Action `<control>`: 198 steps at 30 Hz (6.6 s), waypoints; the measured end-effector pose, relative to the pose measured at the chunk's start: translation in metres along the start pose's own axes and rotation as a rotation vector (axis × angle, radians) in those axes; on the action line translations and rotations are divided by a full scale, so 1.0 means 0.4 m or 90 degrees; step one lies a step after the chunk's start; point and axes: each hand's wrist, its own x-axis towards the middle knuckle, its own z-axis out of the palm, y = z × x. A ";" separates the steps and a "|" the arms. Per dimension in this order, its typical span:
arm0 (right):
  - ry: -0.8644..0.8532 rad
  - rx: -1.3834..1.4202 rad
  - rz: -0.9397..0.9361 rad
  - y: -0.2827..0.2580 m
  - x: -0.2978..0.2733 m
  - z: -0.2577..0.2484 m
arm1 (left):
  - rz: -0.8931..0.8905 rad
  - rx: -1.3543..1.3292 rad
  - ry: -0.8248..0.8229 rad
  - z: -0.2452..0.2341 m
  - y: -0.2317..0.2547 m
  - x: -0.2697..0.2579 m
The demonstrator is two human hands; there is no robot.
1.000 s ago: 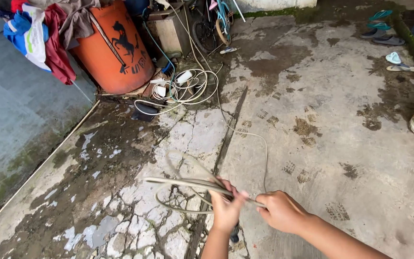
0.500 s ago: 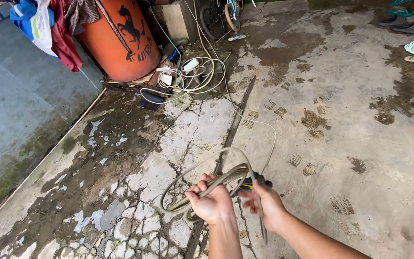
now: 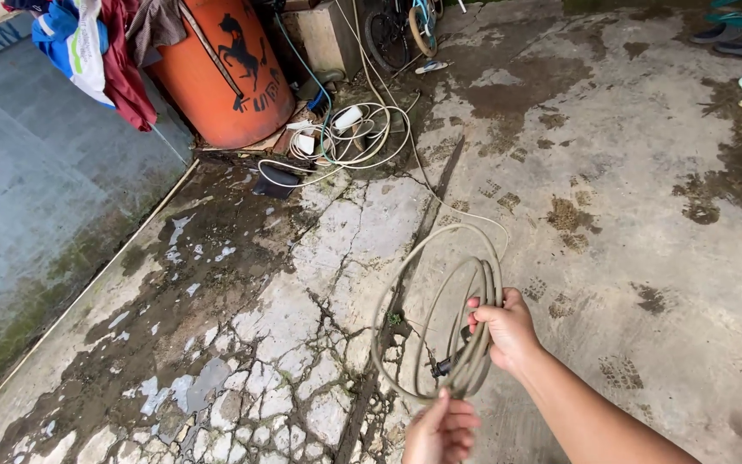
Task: Organizing and coiling a pressure washer hose, and attaching the spray gun components.
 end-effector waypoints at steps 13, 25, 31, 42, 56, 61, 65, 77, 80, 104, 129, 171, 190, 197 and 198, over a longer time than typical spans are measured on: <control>-0.201 -0.330 -0.019 -0.085 -0.133 0.043 | 0.401 0.575 -0.198 0.091 -0.109 0.138; -0.390 -0.867 0.145 0.030 -0.084 -0.143 | 0.301 -0.033 -0.095 0.100 0.292 0.093; -0.646 -0.726 0.059 0.196 0.002 -0.123 | 0.138 -0.281 -0.301 0.036 0.457 0.146; -0.420 -0.661 0.169 0.292 0.196 0.003 | 0.005 0.504 -0.442 0.119 0.697 0.126; -0.274 -0.740 -0.495 -0.177 0.604 0.197 | 0.113 1.348 -0.345 0.567 0.841 0.472; -0.331 -0.724 -0.608 -0.240 0.680 0.215 | 0.349 1.360 -0.434 0.653 0.840 0.541; -0.287 -0.708 -0.591 -0.278 0.732 0.220 | 0.494 1.294 -0.351 0.633 0.889 0.607; -0.073 -0.703 -0.458 -0.502 0.720 0.221 | 0.601 0.541 -0.250 0.419 0.957 0.901; -0.037 -0.624 -0.492 -0.496 0.733 0.214 | 0.648 0.533 -0.388 0.449 0.999 0.945; 0.134 -0.588 -0.131 -0.434 0.716 0.269 | 0.613 0.915 -0.249 0.577 0.965 0.930; 0.072 -0.712 -0.253 -0.202 1.264 0.511 | 0.929 1.073 -0.267 0.705 1.713 0.438; -0.113 -1.134 0.124 0.062 1.313 0.388 | 0.959 1.330 0.279 0.182 1.853 0.646; 0.051 -0.328 -0.510 -0.560 0.813 0.685 | 1.041 1.232 -0.122 0.300 1.431 1.030; -0.165 -0.558 -0.897 -0.527 0.905 0.813 | 1.329 0.988 -0.164 0.471 1.391 0.978; -0.198 -0.582 -0.964 -0.522 0.919 0.838 | 1.357 0.939 -0.156 0.489 1.397 0.994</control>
